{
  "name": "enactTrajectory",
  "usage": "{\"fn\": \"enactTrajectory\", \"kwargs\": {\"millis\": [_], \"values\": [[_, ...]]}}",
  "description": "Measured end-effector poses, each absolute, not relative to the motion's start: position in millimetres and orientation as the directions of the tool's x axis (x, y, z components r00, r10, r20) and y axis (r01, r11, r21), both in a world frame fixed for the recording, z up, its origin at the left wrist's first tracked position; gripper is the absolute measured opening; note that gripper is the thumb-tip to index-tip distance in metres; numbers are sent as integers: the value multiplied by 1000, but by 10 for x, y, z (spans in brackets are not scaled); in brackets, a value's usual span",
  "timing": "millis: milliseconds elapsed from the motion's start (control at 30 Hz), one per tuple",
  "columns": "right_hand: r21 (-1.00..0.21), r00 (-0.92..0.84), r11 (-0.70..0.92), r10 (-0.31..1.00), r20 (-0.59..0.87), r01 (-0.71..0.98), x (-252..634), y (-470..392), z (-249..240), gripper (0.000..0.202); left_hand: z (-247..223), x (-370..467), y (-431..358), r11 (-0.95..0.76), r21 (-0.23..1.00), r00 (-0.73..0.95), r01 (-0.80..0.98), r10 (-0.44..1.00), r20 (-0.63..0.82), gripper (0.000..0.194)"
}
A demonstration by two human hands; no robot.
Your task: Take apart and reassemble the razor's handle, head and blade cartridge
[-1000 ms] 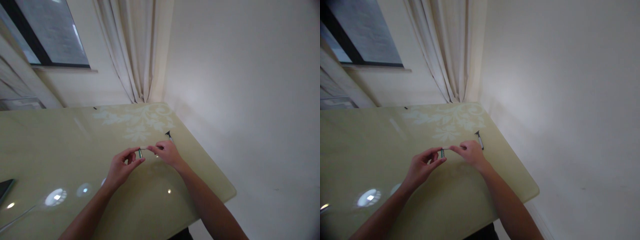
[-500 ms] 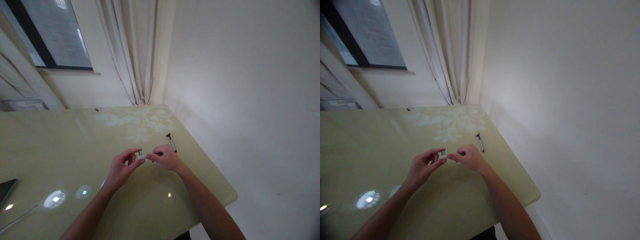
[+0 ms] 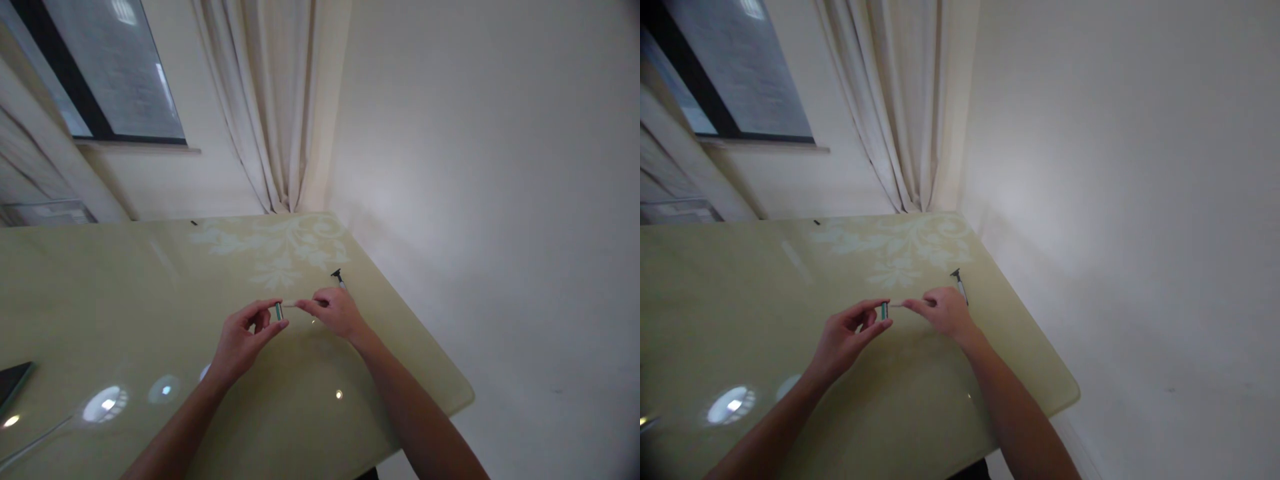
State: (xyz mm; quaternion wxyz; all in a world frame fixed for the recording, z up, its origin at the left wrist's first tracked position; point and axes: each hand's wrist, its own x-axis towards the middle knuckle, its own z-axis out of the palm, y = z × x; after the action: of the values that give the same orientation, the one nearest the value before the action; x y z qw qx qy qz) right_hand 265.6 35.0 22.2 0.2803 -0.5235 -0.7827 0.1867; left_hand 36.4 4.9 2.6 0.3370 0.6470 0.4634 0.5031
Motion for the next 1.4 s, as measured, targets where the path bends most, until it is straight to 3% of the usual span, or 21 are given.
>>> {"fn": "enactTrajectory", "kwargs": {"millis": [167,333,500,667,800,967,1100,1233,1400], "values": [[-658,-379,422,899,217,623,2635,339,197,72,6,357,59,-351,898,65,266,936,346,38],[-634,-281,369,929,239,679,2643,350,220,75,14,361,60,-349,900,57,260,936,347,38],[-675,-352,410,907,232,614,2613,343,183,74,-20,357,64,-346,902,60,258,937,343,41],[-661,-248,351,936,248,663,2612,369,149,76,-71,352,89,-346,898,69,272,938,340,40],[-724,-315,360,927,204,589,2602,383,136,74,-77,363,92,-341,899,72,274,940,334,40],[-694,-235,334,942,238,638,2615,408,101,75,-90,386,93,-342,899,69,275,939,336,38],[-745,-312,350,929,198,568,2610,416,78,72,-145,402,129,-324,905,81,277,946,315,42],[-686,-233,315,949,213,655,2604,451,28,72,-201,406,190,-305,917,72,258,952,296,43],[-726,-282,315,944,171,611,2570,489,-9,73,-208,390,238,-297,923,64,244,955,290,46]]}}
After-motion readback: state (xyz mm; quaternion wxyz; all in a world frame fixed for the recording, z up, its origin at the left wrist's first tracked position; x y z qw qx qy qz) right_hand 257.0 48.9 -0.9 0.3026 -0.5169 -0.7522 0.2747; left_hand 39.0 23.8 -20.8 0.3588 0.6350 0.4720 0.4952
